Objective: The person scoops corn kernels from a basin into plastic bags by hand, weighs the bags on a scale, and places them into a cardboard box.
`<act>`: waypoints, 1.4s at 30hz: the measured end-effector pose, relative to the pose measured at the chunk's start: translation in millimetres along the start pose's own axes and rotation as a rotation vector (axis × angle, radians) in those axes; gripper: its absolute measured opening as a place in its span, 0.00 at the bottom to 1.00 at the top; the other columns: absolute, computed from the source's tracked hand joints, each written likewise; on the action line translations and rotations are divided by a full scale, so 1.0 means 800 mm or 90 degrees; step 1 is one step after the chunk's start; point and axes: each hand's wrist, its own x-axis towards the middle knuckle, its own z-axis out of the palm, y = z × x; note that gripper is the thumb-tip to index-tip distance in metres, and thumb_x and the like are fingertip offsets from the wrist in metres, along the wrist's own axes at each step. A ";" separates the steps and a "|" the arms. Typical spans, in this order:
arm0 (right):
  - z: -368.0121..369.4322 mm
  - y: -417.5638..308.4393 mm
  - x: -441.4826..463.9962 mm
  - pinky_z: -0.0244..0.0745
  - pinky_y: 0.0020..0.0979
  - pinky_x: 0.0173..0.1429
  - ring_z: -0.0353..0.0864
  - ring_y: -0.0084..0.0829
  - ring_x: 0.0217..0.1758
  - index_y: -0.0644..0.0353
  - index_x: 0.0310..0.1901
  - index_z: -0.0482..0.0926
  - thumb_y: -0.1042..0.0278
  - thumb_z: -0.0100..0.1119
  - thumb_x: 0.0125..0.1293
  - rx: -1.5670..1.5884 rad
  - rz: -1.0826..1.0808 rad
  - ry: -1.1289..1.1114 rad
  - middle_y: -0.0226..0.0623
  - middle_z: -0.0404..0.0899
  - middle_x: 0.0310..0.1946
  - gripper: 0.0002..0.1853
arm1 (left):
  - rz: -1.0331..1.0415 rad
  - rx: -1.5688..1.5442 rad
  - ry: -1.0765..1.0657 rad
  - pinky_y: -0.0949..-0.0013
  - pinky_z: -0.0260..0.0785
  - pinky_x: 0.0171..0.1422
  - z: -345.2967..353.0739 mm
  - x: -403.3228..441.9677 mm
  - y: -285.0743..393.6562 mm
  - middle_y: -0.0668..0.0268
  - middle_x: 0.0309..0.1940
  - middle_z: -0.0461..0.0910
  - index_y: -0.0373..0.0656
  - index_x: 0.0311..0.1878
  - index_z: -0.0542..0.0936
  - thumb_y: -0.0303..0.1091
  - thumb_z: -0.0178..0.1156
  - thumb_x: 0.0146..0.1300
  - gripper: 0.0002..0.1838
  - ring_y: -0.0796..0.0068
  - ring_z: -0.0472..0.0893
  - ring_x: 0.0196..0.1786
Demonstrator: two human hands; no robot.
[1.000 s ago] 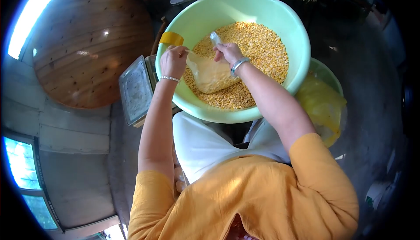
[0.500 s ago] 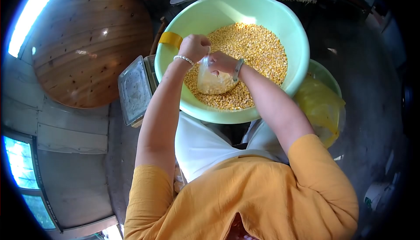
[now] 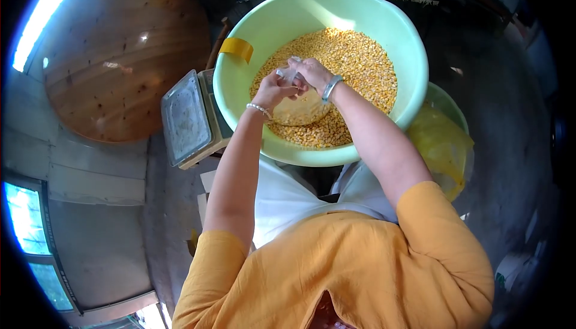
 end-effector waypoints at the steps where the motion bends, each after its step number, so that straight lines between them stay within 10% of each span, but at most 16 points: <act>1: -0.003 0.002 0.001 0.73 0.25 0.20 0.70 0.21 0.14 0.63 0.27 0.76 0.53 0.47 0.69 0.015 -0.003 -0.016 0.30 0.72 0.15 0.21 | -0.040 0.035 0.021 0.73 0.74 0.39 -0.003 0.003 -0.005 0.65 0.34 0.78 0.35 0.51 0.73 0.20 0.63 0.49 0.22 0.75 0.79 0.36; 11: -0.013 0.008 0.003 0.76 0.28 0.32 0.76 0.25 0.22 0.66 0.32 0.77 0.64 0.56 0.64 0.167 -0.007 -0.123 0.34 0.76 0.23 0.12 | 0.007 0.116 0.142 0.74 0.72 0.38 -0.016 0.012 -0.050 0.66 0.30 0.80 0.35 0.36 0.79 0.21 0.58 0.51 0.07 0.78 0.77 0.30; 17: -0.011 0.001 -0.001 0.76 0.25 0.34 0.79 0.26 0.28 0.68 0.35 0.81 0.71 0.62 0.58 0.026 -0.049 -0.103 0.37 0.81 0.27 0.08 | -0.014 -0.257 0.111 0.73 0.72 0.42 -0.011 -0.002 -0.010 0.61 0.32 0.78 0.29 0.43 0.75 0.20 0.53 0.56 0.10 0.71 0.79 0.34; 20: -0.010 0.014 0.011 0.76 0.24 0.35 0.80 0.25 0.30 0.62 0.32 0.84 0.76 0.62 0.55 -0.169 -0.154 -0.049 0.35 0.82 0.26 0.03 | -0.030 -0.295 0.094 0.74 0.71 0.37 -0.022 0.004 -0.018 0.62 0.29 0.78 0.29 0.42 0.76 0.21 0.51 0.58 0.09 0.73 0.77 0.30; 23: 0.013 -0.008 -0.008 0.78 0.30 0.39 0.83 0.33 0.31 0.54 0.25 0.84 0.60 0.63 0.51 -0.733 -0.362 0.060 0.39 0.82 0.26 0.08 | -0.056 -0.283 0.078 0.75 0.69 0.33 -0.024 0.003 -0.024 0.62 0.29 0.78 0.29 0.42 0.76 0.21 0.48 0.60 0.10 0.75 0.76 0.28; 26: 0.029 -0.024 -0.016 0.77 0.33 0.41 0.83 0.36 0.33 0.50 0.24 0.84 0.55 0.63 0.46 -0.936 -0.256 0.027 0.40 0.81 0.27 0.09 | -0.100 -0.270 0.029 0.75 0.70 0.32 -0.018 0.000 -0.019 0.62 0.32 0.78 0.30 0.46 0.74 0.20 0.47 0.62 0.11 0.75 0.76 0.27; 35: 0.027 -0.015 -0.009 0.77 0.31 0.42 0.83 0.35 0.33 0.53 0.25 0.85 0.61 0.65 0.46 -0.998 -0.239 0.032 0.40 0.82 0.27 0.08 | -0.093 -0.047 0.086 0.79 0.70 0.32 -0.025 0.010 -0.039 0.64 0.31 0.80 0.31 0.44 0.77 0.20 0.55 0.56 0.12 0.79 0.78 0.28; 38: 0.000 0.014 0.007 0.76 0.30 0.41 0.82 0.32 0.33 0.58 0.32 0.84 0.66 0.64 0.53 -0.336 -0.282 0.022 0.36 0.82 0.25 0.07 | -0.001 0.005 0.191 0.82 0.68 0.31 -0.012 0.002 -0.020 0.66 0.28 0.80 0.32 0.40 0.80 0.23 0.58 0.56 0.09 0.81 0.77 0.27; 42: -0.005 0.009 0.007 0.75 0.26 0.41 0.80 0.26 0.32 0.61 0.34 0.84 0.69 0.62 0.57 -0.305 -0.283 0.068 0.33 0.82 0.25 0.07 | 0.104 0.152 0.303 0.81 0.68 0.31 -0.013 0.007 -0.030 0.67 0.26 0.81 0.34 0.36 0.82 0.26 0.60 0.55 0.07 0.82 0.77 0.27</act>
